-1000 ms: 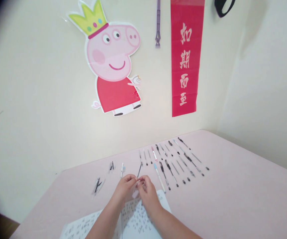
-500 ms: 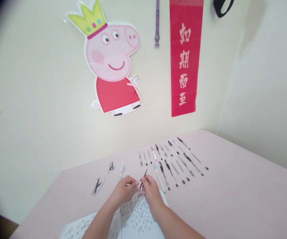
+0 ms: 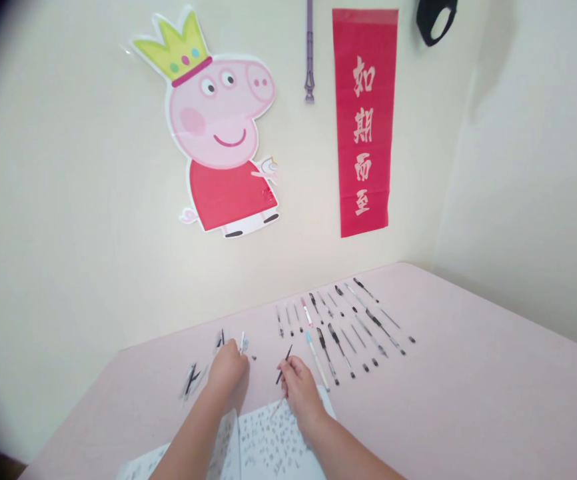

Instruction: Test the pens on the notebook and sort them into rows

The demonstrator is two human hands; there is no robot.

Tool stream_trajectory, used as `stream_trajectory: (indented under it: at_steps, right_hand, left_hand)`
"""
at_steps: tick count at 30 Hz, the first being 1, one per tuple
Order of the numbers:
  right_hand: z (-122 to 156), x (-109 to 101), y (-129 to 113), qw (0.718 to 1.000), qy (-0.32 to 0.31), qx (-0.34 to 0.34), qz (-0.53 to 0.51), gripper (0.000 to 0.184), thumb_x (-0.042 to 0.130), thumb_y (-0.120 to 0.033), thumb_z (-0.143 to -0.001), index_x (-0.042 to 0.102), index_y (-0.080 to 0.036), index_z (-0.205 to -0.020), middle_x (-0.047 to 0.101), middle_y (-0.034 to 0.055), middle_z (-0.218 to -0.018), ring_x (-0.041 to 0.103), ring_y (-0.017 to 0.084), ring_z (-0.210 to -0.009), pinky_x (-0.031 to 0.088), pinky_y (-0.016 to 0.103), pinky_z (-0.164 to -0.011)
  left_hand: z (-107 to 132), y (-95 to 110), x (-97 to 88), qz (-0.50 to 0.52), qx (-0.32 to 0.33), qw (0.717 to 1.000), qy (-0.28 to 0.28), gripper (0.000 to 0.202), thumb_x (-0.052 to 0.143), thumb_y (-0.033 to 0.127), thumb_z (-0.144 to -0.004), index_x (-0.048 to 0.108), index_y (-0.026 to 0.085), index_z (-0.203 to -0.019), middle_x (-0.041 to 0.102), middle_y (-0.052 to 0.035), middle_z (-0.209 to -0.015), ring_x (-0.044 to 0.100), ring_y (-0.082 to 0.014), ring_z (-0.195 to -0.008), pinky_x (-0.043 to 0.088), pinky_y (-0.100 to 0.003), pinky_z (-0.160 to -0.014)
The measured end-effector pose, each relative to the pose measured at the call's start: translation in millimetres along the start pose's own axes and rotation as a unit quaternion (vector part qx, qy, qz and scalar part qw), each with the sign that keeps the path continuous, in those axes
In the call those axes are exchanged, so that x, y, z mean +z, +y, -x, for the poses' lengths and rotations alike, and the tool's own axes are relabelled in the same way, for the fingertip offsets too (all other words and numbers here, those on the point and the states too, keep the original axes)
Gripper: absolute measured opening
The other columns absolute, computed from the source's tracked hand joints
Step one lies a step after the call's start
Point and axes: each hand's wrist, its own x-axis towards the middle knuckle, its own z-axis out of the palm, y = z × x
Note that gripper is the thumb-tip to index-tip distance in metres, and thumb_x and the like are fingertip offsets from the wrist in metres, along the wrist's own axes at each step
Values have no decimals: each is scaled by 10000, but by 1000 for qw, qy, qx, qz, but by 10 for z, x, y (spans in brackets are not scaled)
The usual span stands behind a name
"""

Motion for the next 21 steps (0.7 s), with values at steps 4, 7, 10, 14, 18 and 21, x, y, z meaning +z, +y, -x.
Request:
stream_trajectory:
  at_steps: [4,7,10,14,18,21]
  right_hand:
    - [3,-1,-9,1000,-1,2,-3,337,557,-530,-683,488,-201,-699,379,-81,-460,296,69,-387,154,197,-390]
    - [8,0,-15,1000,-2,2,-4,326,559,-518,-686,494,-199,-702,387,-79,-464,303,68,-391,155,194,-388]
    - [11,0,-18,1000,-1,1,-8,309,564,-496,-689,498,-195,-699,392,-78,-469,320,66,-401,156,188,-388]
    - [6,-4,-10,1000,7,1,-15,304,572,-486,-686,504,-189,-688,417,-71,-489,341,62,-397,174,184,-378]
    - [-10,-14,22,1000,12,-6,-13,325,586,-497,-677,526,-179,-708,471,-56,-530,377,61,-397,219,179,-369]
    - [-16,-19,43,1000,-12,-18,-4,324,569,-495,-704,531,-174,-712,487,-53,-509,366,59,-378,231,183,-364]
  left_hand:
    - [-38,-25,-18,-2,-3,1000,-6,188,435,84,-778,556,118,-918,656,-160,-965,631,-218,-883,388,-263,-675]
    - [-52,-81,-41,-2,-2,1000,-6,182,441,70,-762,579,117,-872,663,-158,-940,630,-219,-867,383,-263,-663]
    - [-46,-119,-75,1,12,1000,-2,171,449,90,-766,595,122,-848,665,-143,-916,623,-206,-846,376,-258,-661]
    - [40,-116,-132,6,47,999,14,166,462,122,-769,612,145,-837,652,-106,-931,603,-184,-844,368,-248,-682]
    - [280,-106,-170,42,104,992,51,168,459,136,-780,608,166,-850,623,-62,-887,581,-159,-813,366,-238,-710]
    - [514,-134,-182,72,125,988,48,167,453,129,-784,591,186,-861,595,-28,-861,566,-131,-758,361,-224,-693]
